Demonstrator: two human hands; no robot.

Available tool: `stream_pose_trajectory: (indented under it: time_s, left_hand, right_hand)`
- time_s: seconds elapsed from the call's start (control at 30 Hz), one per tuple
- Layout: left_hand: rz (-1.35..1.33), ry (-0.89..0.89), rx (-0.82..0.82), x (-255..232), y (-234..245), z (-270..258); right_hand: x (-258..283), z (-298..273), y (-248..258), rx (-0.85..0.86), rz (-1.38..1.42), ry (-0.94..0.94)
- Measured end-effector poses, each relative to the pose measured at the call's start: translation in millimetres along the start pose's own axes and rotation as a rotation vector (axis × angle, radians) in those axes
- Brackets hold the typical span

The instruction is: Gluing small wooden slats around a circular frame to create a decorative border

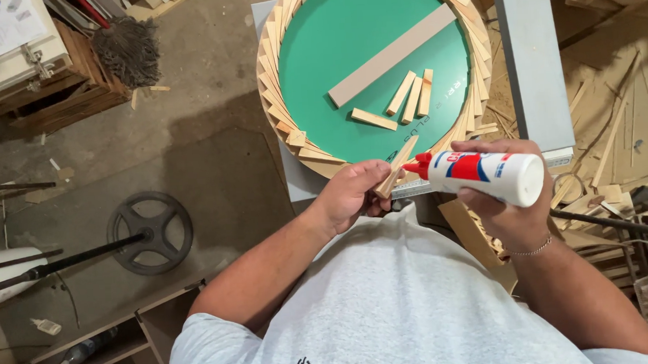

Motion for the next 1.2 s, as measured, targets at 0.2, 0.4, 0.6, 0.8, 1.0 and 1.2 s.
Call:
stream_pose_trajectory:
  time_s: [0.2,0.4,0.6,0.8,1.0,1.2]
  left_hand:
    - [-0.101,-0.125,0.028,21,11,15]
    - [-0.12,-0.141,0.013,10,16,1]
    - [-0.14,-0.197,-0.102,18,60,-13]
    - [0.167,-0.255,-0.297,36,133,-30]
    - [1.282,-0.269,-0.514,29,167,-62]
    - [1.466,-0.562,-0.599,31,169,-47]
  right_hand:
    - [-3,3,-7,0.093,0.018,0.031]
    - [-46,41,20,-0.184,0.246,0.056]
    - [-65,99,4,-0.322,0.093,-0.318]
    - [-127,128,-93,0.446,-0.953,-0.378]
    - [-211,122,-153,0.599,-1.405,0.219]
    - [-186,110,-146,0.453,-1.39,0.357]
Point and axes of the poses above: each hand's wrist, its own z-axis towards the middle knuckle, its own y-axis out of the back of the hand, x = y × z, the point moved 6 cm from there along z, towards the middle knuckle, and after that the axes turned 8 degrees about -y, right-handed, at the moved point
